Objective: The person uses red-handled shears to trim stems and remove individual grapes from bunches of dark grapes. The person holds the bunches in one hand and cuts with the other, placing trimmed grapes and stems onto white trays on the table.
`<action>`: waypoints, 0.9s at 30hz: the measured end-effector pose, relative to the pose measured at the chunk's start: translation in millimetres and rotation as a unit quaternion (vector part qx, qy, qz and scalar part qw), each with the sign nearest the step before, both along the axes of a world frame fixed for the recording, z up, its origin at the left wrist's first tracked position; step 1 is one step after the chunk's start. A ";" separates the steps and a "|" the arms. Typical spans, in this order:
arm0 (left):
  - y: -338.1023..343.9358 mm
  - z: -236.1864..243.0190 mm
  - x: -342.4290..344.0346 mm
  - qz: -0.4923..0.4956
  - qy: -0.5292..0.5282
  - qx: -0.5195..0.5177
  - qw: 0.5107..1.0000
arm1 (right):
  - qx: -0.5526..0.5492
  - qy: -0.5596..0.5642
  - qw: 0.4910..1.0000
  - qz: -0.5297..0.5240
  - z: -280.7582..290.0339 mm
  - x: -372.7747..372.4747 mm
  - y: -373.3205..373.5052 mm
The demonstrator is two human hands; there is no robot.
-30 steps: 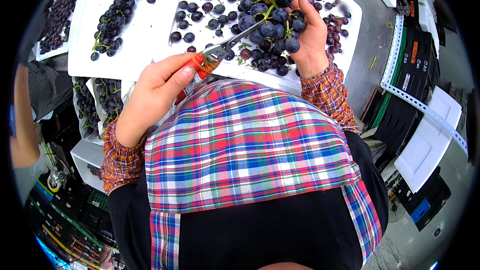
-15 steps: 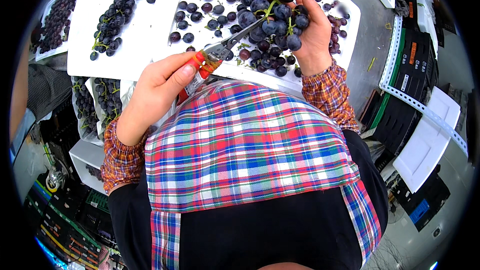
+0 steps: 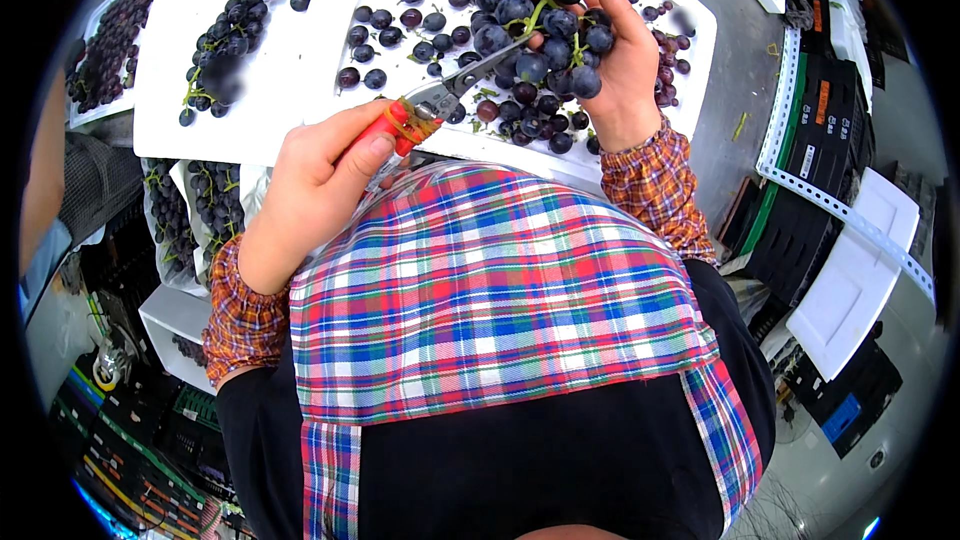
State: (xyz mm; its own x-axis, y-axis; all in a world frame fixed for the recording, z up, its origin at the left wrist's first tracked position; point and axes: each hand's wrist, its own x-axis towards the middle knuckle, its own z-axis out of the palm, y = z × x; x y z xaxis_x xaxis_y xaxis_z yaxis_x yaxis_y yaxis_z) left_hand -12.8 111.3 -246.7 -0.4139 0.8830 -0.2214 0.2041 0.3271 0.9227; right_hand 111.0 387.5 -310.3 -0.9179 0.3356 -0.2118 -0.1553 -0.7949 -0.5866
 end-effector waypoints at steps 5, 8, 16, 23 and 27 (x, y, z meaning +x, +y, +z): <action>4.5 11.9 0.1 -0.056 0.084 0.052 0.994 | -0.171 0.011 0.985 0.002 3.5 -1.5 0.5; 7.1 12.6 1.5 -0.050 0.132 0.058 0.988 | -0.242 -0.009 0.970 0.002 7.2 -2.3 -9.0; 6.9 17.6 -6.3 -0.064 0.340 0.109 0.932 | -0.239 -0.153 0.959 0.010 4.7 -3.5 -32.0; -1.7 18.1 -11.9 -0.148 0.318 0.065 0.934 | -0.282 -0.241 0.928 -0.023 -5.2 0.1 -48.9; 3.7 19.9 -14.3 -0.147 0.311 0.059 0.937 | -0.227 -0.241 0.944 -0.006 -4.7 -2.4 -50.4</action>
State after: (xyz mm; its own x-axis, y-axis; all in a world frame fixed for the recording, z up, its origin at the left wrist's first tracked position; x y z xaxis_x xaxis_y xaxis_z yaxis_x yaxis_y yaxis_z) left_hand -27.1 115.1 -226.8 -0.1648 0.9824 0.0874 0.7794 0.0755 0.6219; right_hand 108.6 337.1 -315.0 -0.6757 0.1196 -0.7274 0.0322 -0.9810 -0.1912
